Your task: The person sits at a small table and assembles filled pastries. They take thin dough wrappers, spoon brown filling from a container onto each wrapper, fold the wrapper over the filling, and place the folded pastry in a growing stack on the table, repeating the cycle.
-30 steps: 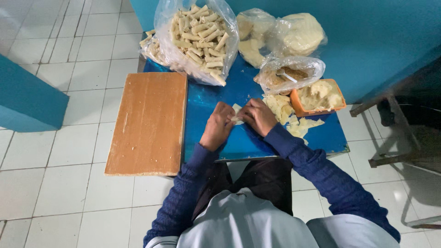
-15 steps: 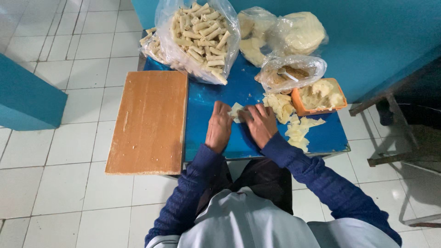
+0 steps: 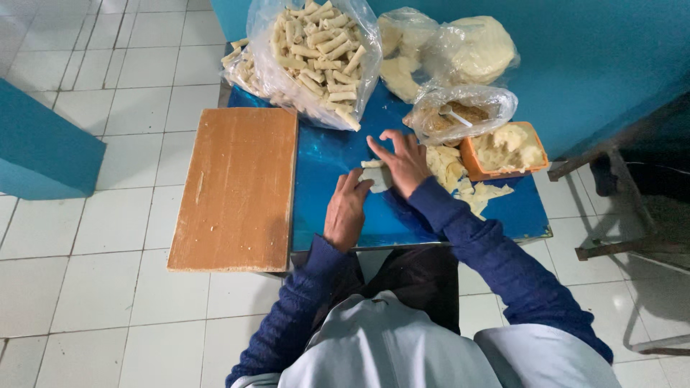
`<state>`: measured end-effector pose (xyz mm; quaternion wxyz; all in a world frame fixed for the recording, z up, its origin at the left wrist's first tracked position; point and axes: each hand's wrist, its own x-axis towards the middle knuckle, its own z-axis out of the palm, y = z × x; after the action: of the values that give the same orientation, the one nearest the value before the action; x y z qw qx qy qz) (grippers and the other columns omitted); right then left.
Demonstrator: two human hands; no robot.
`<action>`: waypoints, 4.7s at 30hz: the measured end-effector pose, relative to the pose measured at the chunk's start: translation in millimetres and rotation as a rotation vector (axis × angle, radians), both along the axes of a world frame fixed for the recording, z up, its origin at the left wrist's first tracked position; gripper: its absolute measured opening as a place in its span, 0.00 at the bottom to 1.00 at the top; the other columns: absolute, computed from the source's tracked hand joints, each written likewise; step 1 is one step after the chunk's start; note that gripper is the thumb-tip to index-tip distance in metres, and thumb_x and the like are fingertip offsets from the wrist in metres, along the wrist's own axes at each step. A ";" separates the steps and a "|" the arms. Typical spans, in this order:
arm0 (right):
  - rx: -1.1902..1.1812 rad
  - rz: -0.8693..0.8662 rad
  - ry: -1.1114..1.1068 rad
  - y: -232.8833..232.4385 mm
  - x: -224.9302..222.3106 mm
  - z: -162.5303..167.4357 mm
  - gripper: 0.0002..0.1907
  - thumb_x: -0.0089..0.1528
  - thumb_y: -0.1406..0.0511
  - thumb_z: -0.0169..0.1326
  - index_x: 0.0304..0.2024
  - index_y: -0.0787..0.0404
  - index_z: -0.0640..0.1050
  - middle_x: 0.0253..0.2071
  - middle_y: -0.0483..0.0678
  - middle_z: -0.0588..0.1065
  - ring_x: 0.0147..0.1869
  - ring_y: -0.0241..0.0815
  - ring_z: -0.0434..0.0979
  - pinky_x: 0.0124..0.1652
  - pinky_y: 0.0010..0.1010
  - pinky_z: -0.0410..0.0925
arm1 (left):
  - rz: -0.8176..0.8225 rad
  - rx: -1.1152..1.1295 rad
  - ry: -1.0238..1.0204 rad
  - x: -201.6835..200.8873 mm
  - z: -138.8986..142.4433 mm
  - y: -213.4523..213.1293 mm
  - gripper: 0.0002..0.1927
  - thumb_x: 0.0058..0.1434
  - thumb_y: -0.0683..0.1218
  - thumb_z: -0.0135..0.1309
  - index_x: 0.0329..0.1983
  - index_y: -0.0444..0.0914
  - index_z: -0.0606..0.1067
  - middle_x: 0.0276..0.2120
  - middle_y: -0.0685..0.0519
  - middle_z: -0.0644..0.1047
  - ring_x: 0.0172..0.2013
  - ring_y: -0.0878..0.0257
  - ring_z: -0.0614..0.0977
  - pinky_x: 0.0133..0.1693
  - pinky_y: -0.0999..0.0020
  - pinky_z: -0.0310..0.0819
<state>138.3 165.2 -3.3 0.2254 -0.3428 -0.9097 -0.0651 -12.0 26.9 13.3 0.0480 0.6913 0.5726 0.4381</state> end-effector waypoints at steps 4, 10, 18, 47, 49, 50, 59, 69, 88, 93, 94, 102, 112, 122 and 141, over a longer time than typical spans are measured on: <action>-0.232 0.186 0.182 7.9 0.3 1.1 0.39 0.57 0.71 0.59 0.71 0.47 0.68 0.47 0.40 0.76 0.50 0.47 0.71 0.53 0.43 0.62 | 0.004 -0.038 -0.021 -0.9 -4.6 -2.7 0.18 0.56 0.33 0.48 0.50 0.33 0.78 0.51 0.44 0.73 0.48 0.45 0.74 0.49 0.56 0.72; -0.434 0.156 0.310 20.8 6.8 1.3 0.35 0.61 0.67 0.62 0.70 0.50 0.68 0.37 0.43 0.80 0.40 0.41 0.79 0.44 0.33 0.70 | 0.012 -0.016 -0.062 -0.6 -6.2 -1.6 0.15 0.59 0.35 0.49 0.48 0.33 0.78 0.50 0.41 0.73 0.47 0.45 0.74 0.49 0.55 0.72; -0.791 0.293 0.608 77.4 3.8 111.4 0.30 0.72 0.61 0.53 0.74 0.62 0.61 0.49 0.46 0.80 0.51 0.31 0.81 0.51 0.28 0.73 | 0.204 -0.006 -0.048 4.5 -12.7 23.3 0.15 0.59 0.42 0.58 0.46 0.31 0.71 0.45 0.40 0.70 0.46 0.41 0.72 0.47 0.50 0.70; -0.245 -0.287 0.336 -83.5 161.1 23.3 0.06 0.60 0.67 0.62 0.41 0.57 0.81 0.39 0.47 0.78 0.42 0.46 0.77 0.40 0.35 0.69 | 0.050 -0.183 -0.492 14.4 -12.8 -29.7 0.16 0.59 0.34 0.54 0.50 0.34 0.67 0.36 0.43 0.82 0.31 0.53 0.87 0.30 0.63 0.77; -0.502 -0.283 0.511 -74.4 166.3 20.7 0.07 0.64 0.66 0.59 0.44 0.60 0.80 0.41 0.45 0.79 0.36 0.37 0.77 0.35 0.30 0.68 | 0.062 -0.133 -0.443 13.9 -9.8 -32.2 0.16 0.59 0.35 0.54 0.49 0.34 0.67 0.37 0.43 0.82 0.31 0.51 0.86 0.31 0.61 0.77; -0.643 -0.238 0.562 -71.1 167.4 19.0 0.07 0.66 0.65 0.58 0.45 0.61 0.80 0.40 0.45 0.78 0.37 0.34 0.74 0.36 0.28 0.67 | 0.081 -0.139 -0.425 14.7 -8.5 -33.7 0.15 0.59 0.36 0.55 0.49 0.34 0.68 0.36 0.43 0.82 0.31 0.50 0.86 0.31 0.60 0.77; -1.364 0.095 0.888 -75.8 110.9 -0.8 0.14 0.69 0.60 0.52 0.46 0.64 0.81 0.40 0.43 0.78 0.41 0.30 0.73 0.42 0.22 0.66 | 0.144 -0.134 -0.291 9.6 -2.3 -37.4 0.15 0.56 0.37 0.60 0.46 0.36 0.73 0.36 0.45 0.78 0.35 0.48 0.80 0.35 0.55 0.73; -0.007 0.230 0.177 -98.6 44.9 7.0 0.21 0.58 0.70 0.55 0.53 0.51 0.80 0.52 0.43 0.77 0.57 0.47 0.75 0.56 0.40 0.67 | 0.179 -0.019 -0.109 9.5 -8.5 -39.7 0.13 0.55 0.36 0.58 0.42 0.36 0.72 0.39 0.43 0.72 0.42 0.43 0.73 0.43 0.51 0.68; 0.037 -0.055 0.296 -30.4 101.5 51.0 0.16 0.62 0.75 0.54 0.50 0.55 0.81 0.45 0.48 0.76 0.51 0.52 0.72 0.54 0.43 0.66 | 0.196 -0.067 -0.105 21.4 1.9 -38.6 0.20 0.50 0.38 0.64 0.44 0.37 0.70 0.41 0.45 0.70 0.43 0.44 0.70 0.44 0.51 0.64; 0.103 -0.331 0.051 65.6 118.3 57.3 0.05 0.68 0.64 0.58 0.38 0.55 0.83 0.39 0.52 0.79 0.51 0.52 0.75 0.57 0.44 0.66 | 0.194 -0.009 -0.111 18.5 -5.6 -40.3 0.19 0.51 0.37 0.63 0.43 0.34 0.69 0.40 0.42 0.69 0.42 0.44 0.69 0.43 0.51 0.63; 0.054 -0.373 -0.030 79.8 116.1 51.6 0.09 0.69 0.60 0.59 0.35 0.55 0.83 0.37 0.52 0.80 0.51 0.50 0.76 0.59 0.43 0.66 | 0.197 0.002 -0.096 18.6 -6.8 -39.9 0.18 0.51 0.37 0.63 0.43 0.34 0.69 0.40 0.42 0.69 0.42 0.43 0.69 0.43 0.50 0.63; 0.183 -0.533 -0.161 137.2 104.7 11.7 0.08 0.60 0.59 0.61 0.31 0.55 0.83 0.33 0.52 0.80 0.44 0.55 0.79 0.46 0.43 0.69 | 0.213 -0.033 -0.031 19.8 -10.8 -37.4 0.11 0.53 0.38 0.60 0.36 0.34 0.70 0.39 0.42 0.68 0.42 0.44 0.69 0.43 0.50 0.63; -0.005 -0.497 0.027 137.8 100.7 2.8 0.06 0.56 0.64 0.60 0.27 0.45 0.85 0.30 0.50 0.80 0.40 0.56 0.80 0.42 0.49 0.68 | 0.231 -0.052 -0.014 24.7 -14.0 -36.6 0.08 0.56 0.40 0.56 0.35 0.34 0.70 0.39 0.43 0.69 0.42 0.44 0.70 0.43 0.50 0.65; -0.125 -0.376 0.258 105.4 156.4 31.7 0.06 0.63 0.62 0.61 0.38 0.54 0.86 0.34 0.52 0.80 0.36 0.54 0.81 0.36 0.42 0.71 | 0.208 -0.012 -0.087 28.0 -12.0 -36.3 0.07 0.58 0.37 0.54 0.38 0.35 0.69 0.33 0.45 0.73 0.38 0.45 0.73 0.40 0.51 0.68; -0.490 0.126 0.250 -65.5 97.0 32.0 0.03 0.61 0.66 0.60 0.36 0.58 0.82 0.34 0.46 0.81 0.37 0.45 0.77 0.40 0.35 0.67 | 0.178 -0.106 -0.361 11.8 -19.0 -37.2 0.20 0.51 0.34 0.64 0.43 0.36 0.69 0.30 0.49 0.76 0.29 0.56 0.79 0.33 0.62 0.74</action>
<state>235.4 99.7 28.7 0.2499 -0.3353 -0.8829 0.2135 -0.3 -10.4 -5.7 0.1474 0.5448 0.6357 0.5267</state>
